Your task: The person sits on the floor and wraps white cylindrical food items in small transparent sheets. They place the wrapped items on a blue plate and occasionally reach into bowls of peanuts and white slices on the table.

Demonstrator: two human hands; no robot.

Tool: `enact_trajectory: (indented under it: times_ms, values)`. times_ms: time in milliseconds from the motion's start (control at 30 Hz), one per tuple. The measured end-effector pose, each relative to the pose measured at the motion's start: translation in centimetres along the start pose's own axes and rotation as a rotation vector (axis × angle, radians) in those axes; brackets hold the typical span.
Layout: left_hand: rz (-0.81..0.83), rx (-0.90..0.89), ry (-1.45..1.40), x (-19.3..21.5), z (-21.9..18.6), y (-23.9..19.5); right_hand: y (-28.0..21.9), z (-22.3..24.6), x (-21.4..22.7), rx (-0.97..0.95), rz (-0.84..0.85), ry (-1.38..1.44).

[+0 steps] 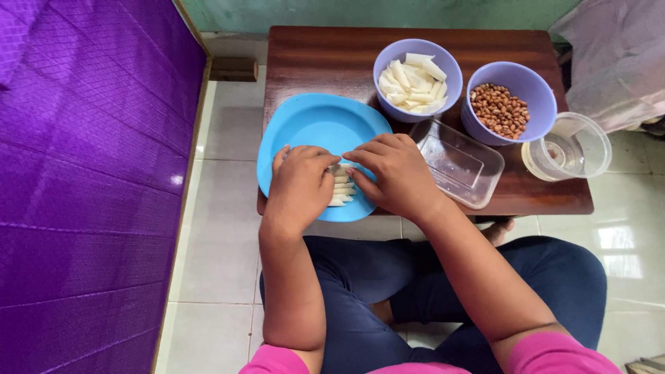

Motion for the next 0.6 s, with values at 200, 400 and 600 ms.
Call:
enact_trajectory:
  times_ms: [200,400,600]
  values:
    - [0.000,-0.012,0.013,-0.3,0.2,-0.2,-0.2,-0.2,-0.6,-0.036,-0.007,-0.027]
    - [0.017,0.006,-0.019,-0.2,0.5,-0.2,-0.3,-0.3,-1.1,-0.081,0.025,-0.016]
    - [0.029,0.022,-0.010,0.0,0.3,-0.3,-0.1,-0.3,-1.2,-0.148,0.090,-0.009]
Point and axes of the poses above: each hand's wrist, its own y-axis towards the middle knuckle, its own x-axis out of the back of the hand, z = x × y, the point moved 10 cm from there along y, towards the middle knuckle, and after that the axes turned 9 degrees about -z, right-handed, at the moved point
